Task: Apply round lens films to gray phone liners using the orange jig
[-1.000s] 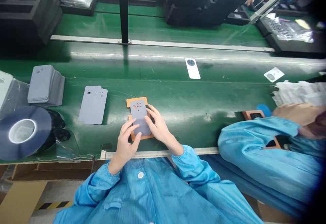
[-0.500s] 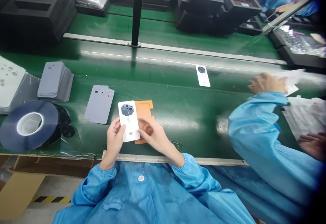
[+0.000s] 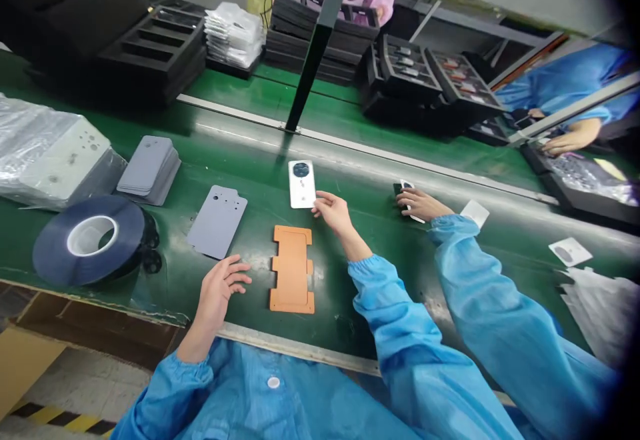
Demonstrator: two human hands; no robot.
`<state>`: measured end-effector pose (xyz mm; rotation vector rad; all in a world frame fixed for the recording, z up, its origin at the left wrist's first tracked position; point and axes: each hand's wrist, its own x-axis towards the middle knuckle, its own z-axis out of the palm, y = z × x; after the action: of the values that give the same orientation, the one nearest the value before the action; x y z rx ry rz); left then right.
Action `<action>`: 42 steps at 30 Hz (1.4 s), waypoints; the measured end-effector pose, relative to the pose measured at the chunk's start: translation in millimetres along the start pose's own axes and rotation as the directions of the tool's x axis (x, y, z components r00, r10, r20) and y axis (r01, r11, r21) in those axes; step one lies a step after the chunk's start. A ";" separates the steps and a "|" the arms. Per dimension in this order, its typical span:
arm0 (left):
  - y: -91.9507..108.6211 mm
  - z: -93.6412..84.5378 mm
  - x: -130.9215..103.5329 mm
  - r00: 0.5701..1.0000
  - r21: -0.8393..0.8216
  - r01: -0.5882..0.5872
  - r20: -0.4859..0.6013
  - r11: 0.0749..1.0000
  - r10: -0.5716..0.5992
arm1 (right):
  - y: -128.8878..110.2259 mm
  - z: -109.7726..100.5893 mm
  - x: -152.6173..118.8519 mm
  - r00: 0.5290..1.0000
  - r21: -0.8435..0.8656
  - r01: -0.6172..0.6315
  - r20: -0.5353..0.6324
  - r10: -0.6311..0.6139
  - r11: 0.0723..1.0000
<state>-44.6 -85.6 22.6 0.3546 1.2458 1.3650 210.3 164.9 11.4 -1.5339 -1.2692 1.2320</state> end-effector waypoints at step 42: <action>56.7 -124.5 19.5 0.843 0.732 -0.356 -0.017 0.581 0.538 | -51.8 217.3 -191.3 0.567 -0.110 0.431 0.805 -0.174 0.895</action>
<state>-180.3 -109.6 12.1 1.1563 1.9786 1.3087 -19.1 -15.4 49.1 -0.8444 -2.2832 1.5834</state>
